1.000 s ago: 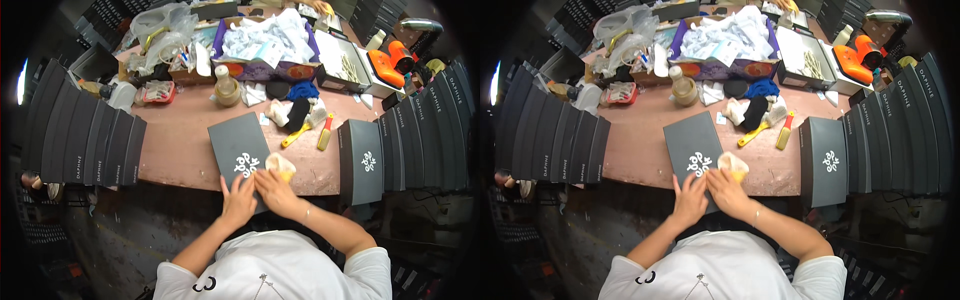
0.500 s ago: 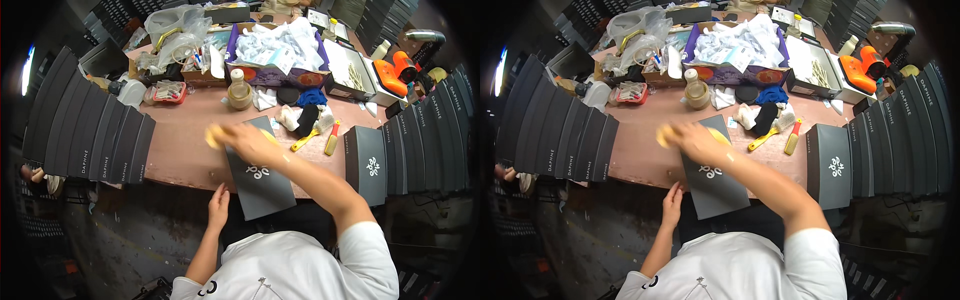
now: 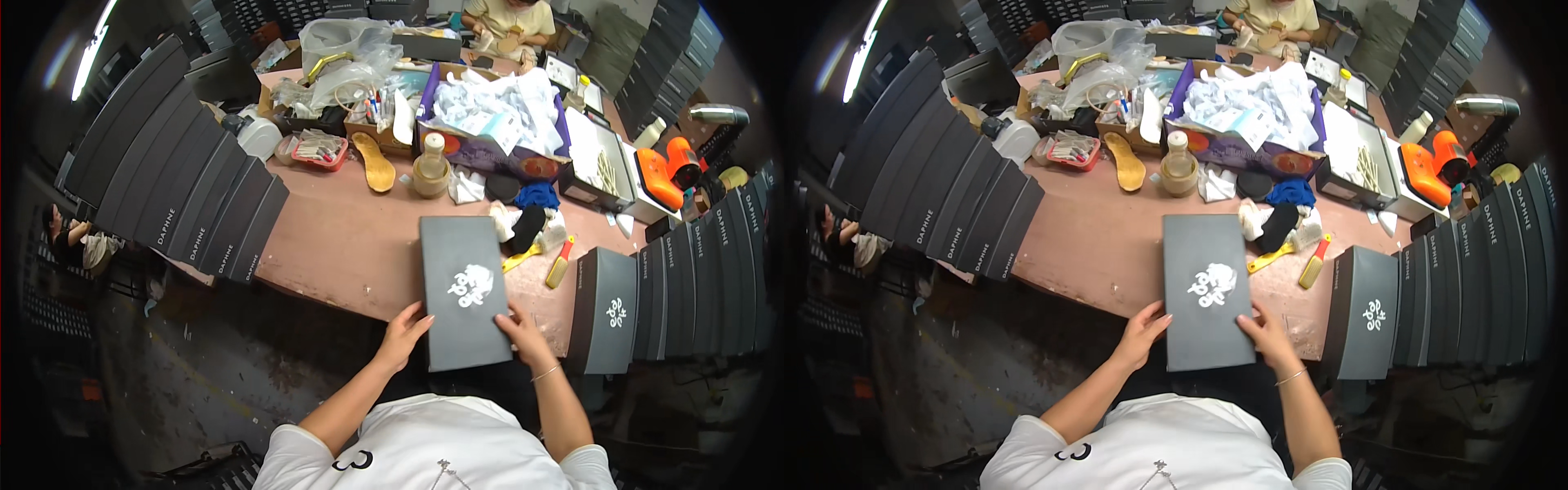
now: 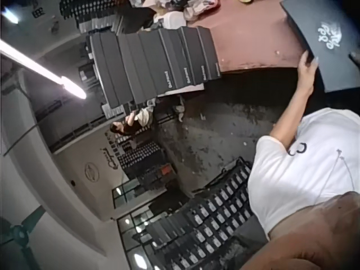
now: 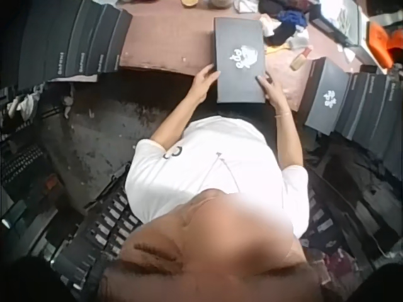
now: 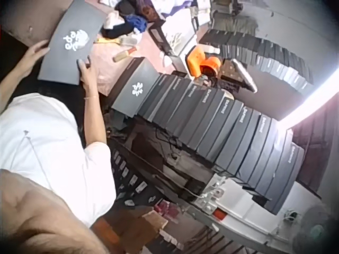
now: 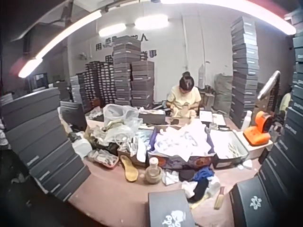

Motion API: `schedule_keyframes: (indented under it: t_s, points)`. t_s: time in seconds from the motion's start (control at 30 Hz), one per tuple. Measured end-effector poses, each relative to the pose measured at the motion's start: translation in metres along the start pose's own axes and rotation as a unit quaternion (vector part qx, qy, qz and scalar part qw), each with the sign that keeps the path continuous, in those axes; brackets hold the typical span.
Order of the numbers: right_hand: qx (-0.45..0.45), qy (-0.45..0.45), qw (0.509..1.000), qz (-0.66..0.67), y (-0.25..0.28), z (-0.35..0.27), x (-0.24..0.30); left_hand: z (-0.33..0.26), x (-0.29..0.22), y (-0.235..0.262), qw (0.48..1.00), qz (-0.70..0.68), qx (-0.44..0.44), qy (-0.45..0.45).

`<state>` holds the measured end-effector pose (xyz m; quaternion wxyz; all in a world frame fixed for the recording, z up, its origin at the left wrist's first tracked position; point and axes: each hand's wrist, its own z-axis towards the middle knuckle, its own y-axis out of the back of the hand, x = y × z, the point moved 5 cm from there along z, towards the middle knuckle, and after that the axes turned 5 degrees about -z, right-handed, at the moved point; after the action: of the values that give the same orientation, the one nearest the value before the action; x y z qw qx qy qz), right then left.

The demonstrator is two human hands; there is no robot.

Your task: Clean shoes with a brush, wrap them in tissue paper, and place them into shoe boxes.

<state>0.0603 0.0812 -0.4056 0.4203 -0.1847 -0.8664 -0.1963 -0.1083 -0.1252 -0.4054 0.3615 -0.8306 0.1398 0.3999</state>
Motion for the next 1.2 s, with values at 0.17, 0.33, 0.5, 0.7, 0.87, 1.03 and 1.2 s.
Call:
schedule_keyframes:
  t_s: [0.17, 0.33, 0.5, 0.7, 0.87, 1.03, 1.2]
  points:
    - [0.119, 0.094, 0.951, 0.271, 0.025, -0.035, 0.084, -0.007, -0.036, -0.025, 0.991, 0.050, -0.012, -0.121]
    - [0.187, 0.223, 0.955, 0.059, -0.085, -0.063, 0.142, -0.019, -0.116, 0.029, 0.987, 0.087, 0.054, -0.126]
    - [0.000, 0.437, 0.837, -0.330, -0.118, -0.061, 0.123, -0.012, -0.140, 0.090, 0.781, 0.601, -0.100, -0.141]
    - [-0.197, 0.307, 0.766, -0.530, -0.021, 0.030, 0.104, -0.007, -0.069, -0.057, 0.650, 0.653, 0.146, -0.361]
    - [-0.189, 0.246, 0.820, -0.482, 0.003, 0.048, 0.131, -0.005, -0.071, -0.082, 0.773, 0.523, 0.099, -0.345]
    - [-0.076, 0.330, 0.887, -0.313, 0.061, 0.046, 0.163, 0.010, -0.154, -0.073, 0.791, 0.445, 0.026, -0.420]
    - [0.043, 0.352, 0.857, -0.373, 0.067, 0.066, 0.177, 0.055, -0.203, -0.140, 0.799, 0.453, 0.157, -0.363]
